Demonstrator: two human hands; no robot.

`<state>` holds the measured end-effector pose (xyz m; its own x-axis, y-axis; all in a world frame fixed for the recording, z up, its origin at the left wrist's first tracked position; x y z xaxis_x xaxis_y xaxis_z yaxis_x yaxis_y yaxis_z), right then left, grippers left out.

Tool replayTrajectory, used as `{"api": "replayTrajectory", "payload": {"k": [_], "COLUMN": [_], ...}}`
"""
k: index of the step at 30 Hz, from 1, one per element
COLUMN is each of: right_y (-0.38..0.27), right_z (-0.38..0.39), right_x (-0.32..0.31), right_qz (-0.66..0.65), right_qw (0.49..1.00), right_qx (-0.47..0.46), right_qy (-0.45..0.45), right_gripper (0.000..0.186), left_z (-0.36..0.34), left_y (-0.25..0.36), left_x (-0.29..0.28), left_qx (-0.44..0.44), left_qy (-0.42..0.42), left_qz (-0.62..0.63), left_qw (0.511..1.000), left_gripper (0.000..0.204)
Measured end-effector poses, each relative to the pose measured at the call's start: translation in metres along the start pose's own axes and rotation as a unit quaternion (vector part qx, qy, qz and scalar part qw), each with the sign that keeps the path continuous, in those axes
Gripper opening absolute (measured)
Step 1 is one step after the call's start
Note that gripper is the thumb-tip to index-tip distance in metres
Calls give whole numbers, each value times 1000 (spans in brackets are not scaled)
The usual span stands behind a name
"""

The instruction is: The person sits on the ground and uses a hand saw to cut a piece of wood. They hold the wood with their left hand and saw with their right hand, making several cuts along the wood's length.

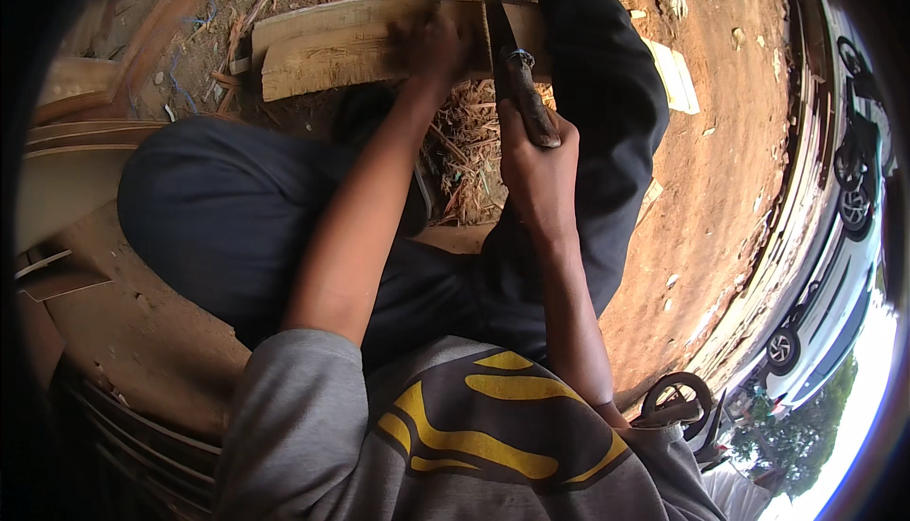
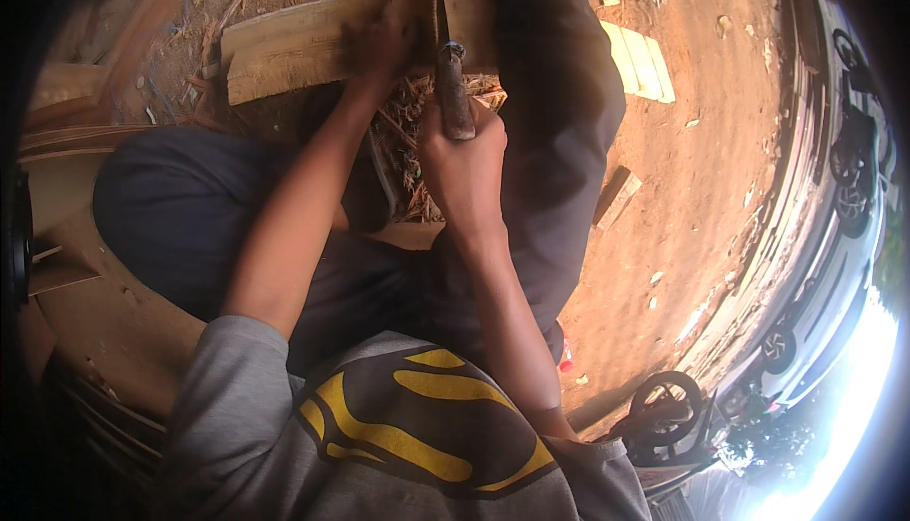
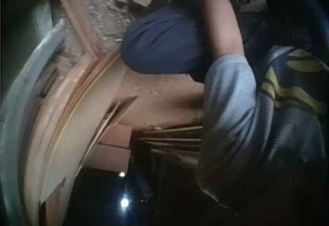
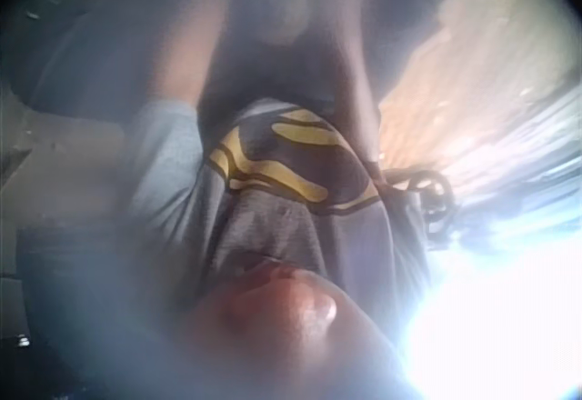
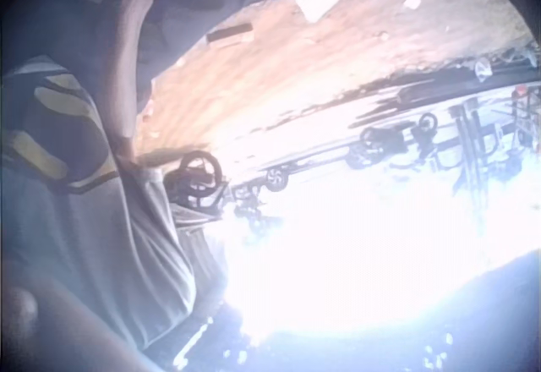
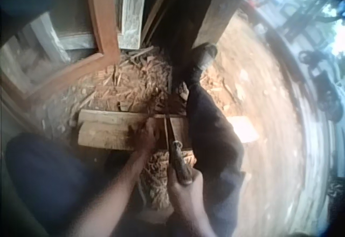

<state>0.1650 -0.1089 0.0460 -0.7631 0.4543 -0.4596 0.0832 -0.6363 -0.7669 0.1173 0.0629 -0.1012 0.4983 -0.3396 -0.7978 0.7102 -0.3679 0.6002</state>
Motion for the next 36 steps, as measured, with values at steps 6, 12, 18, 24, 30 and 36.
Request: {"api": "replayTrajectory", "payload": {"k": [6, 12, 18, 24, 30, 36], "right_y": [7, -10, 2, -1, 8, 6], "right_z": [43, -1, 39, 9, 46, -6], "right_x": [-16, 5, -22, -11, -24, -3], "right_qz": [22, 21, -44, -9, -25, -42], "right_qw": [1000, 1000, 999, 1000, 1000, 999], "right_qx": [5, -6, 17, 12, 2, 27], "right_qy": [-2, 3, -10, -10, 12, -6], "right_gripper": [23, 23, 26, 27, 27, 27], "left_z": [1, -6, 0, -5, 0, -1], "left_y": [1, -10, -7, -8, 0, 6], "left_x": [-1, 10, 4, 7, -1, -7], "left_qx": [-23, -55, -78, -56, -50, -57], "left_qy": [2, -39, -33, -33, -5, -23], "left_qz": [5, 46, 83, 11, 7, 32], "left_qw": [1000, 997, 993, 998, 999, 998], "left_gripper": [51, 51, 52, 52, 44, 42]}}
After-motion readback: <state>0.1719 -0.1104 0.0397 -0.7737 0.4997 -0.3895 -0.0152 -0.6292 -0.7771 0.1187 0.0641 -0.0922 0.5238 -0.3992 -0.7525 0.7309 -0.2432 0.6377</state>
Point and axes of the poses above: each hand's wrist, its own z-axis away from the middle knuckle, its own x-axis out of the palm, y = z × x, the point moved 9 cm from there along -z, towards the middle knuckle, and after that the axes turned 8 degrees about z, right-handed, at the moved point
